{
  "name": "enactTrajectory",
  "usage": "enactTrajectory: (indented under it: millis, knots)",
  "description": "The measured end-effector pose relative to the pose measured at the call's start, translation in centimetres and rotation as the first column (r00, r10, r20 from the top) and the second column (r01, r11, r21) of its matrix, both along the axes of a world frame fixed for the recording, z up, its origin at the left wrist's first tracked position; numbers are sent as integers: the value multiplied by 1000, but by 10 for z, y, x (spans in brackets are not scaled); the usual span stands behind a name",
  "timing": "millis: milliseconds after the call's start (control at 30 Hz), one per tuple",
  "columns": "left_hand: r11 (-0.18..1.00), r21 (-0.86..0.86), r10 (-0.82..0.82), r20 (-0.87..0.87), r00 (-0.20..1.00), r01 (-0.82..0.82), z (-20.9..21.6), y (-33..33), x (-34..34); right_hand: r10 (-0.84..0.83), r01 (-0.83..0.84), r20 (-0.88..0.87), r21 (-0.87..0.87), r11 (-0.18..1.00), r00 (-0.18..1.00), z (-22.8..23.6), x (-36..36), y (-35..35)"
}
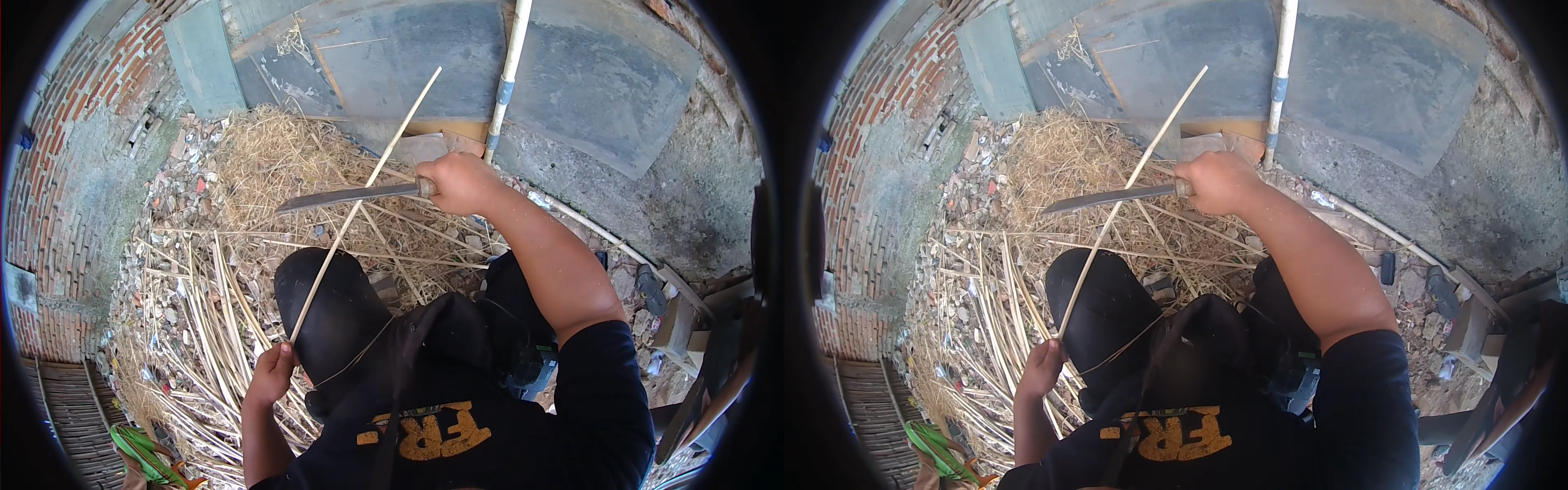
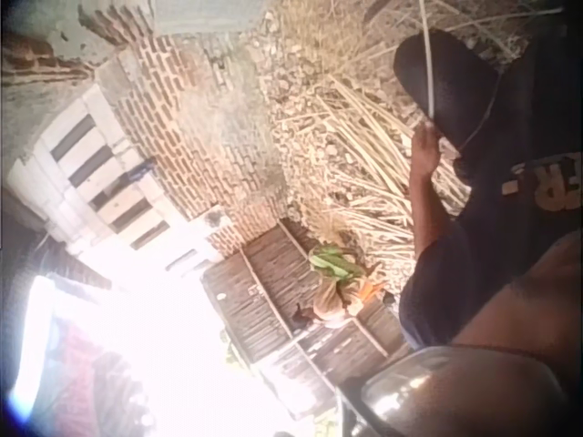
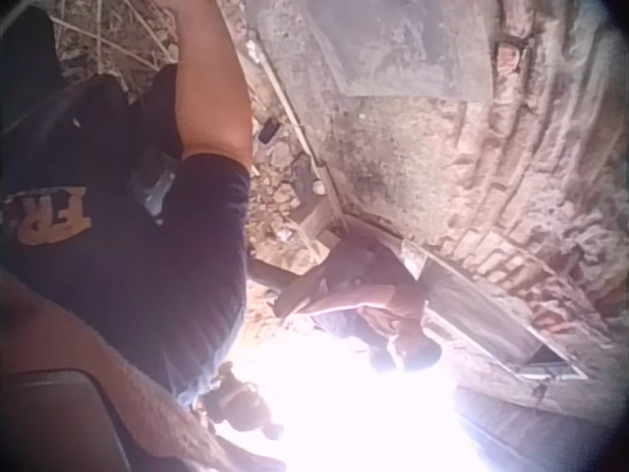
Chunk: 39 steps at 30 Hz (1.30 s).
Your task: The person uses a machete to shave and smooth long, thin bamboo strips while sitting on the ground outdoors.
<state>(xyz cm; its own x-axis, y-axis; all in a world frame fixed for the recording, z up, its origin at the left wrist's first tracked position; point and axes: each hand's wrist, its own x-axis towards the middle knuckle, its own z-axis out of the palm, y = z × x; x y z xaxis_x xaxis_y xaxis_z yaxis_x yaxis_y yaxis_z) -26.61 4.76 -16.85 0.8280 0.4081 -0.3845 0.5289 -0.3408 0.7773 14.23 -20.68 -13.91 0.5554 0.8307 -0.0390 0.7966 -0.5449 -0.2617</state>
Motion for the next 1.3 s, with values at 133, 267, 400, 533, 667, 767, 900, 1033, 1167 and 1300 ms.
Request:
enactTrajectory:
  millis: [133, 267, 400, 533, 667, 767, 900, 1033, 1167, 1300]
  knots:
    - [963, -260, 51, -91, 995, -73, 2, 7, -18, -36, 37, -47, 5, 999, 998, 0, 5, -2]
    - [972, -227, 58, -7, 998, -58, 4, 0, -16, -20, 23, -26, 136, 990, 999, -15, 12, -4]
    - [991, -100, 93, 85, 992, -85, 9, -16, -3, -11, 14, -30, 89, 996, 999, -8, 3, 2]
    - [996, 77, 43, 53, 998, -47, 10, -17, 0, 10, -10, -8, -16, 1000, 1000, 0, -3, 2]
    - [972, 234, -13, 22, 1000, 8, 3, -18, -2, 21, -23, -45, -34, 999, 999, 3, -4, 4]
    - [981, 193, -20, 6, 1000, 19, 2, -15, 3, -28, 34, -96, 55, 998, 995, -7, 7, 0]
    - [981, 191, -39, 6, 999, 37, 4, -12, 2, 1, -1, -21, 16, 1000, 1000, -4, -5, 9]
    - [967, 252, -55, 17, 998, 49, -4, -11, 3, -14, 25, -108, 99, 995, 994, -12, 0, 14]
    - [983, 169, -73, -1, 997, 72, 3, -6, 9, -135, 148, -69, 238, 960, 988, -51, 28, 3]
    - [977, 203, -60, -11, 998, 61, 7, -10, 2, -62, 69, -67, 113, 991, 996, -28, 11, 15]
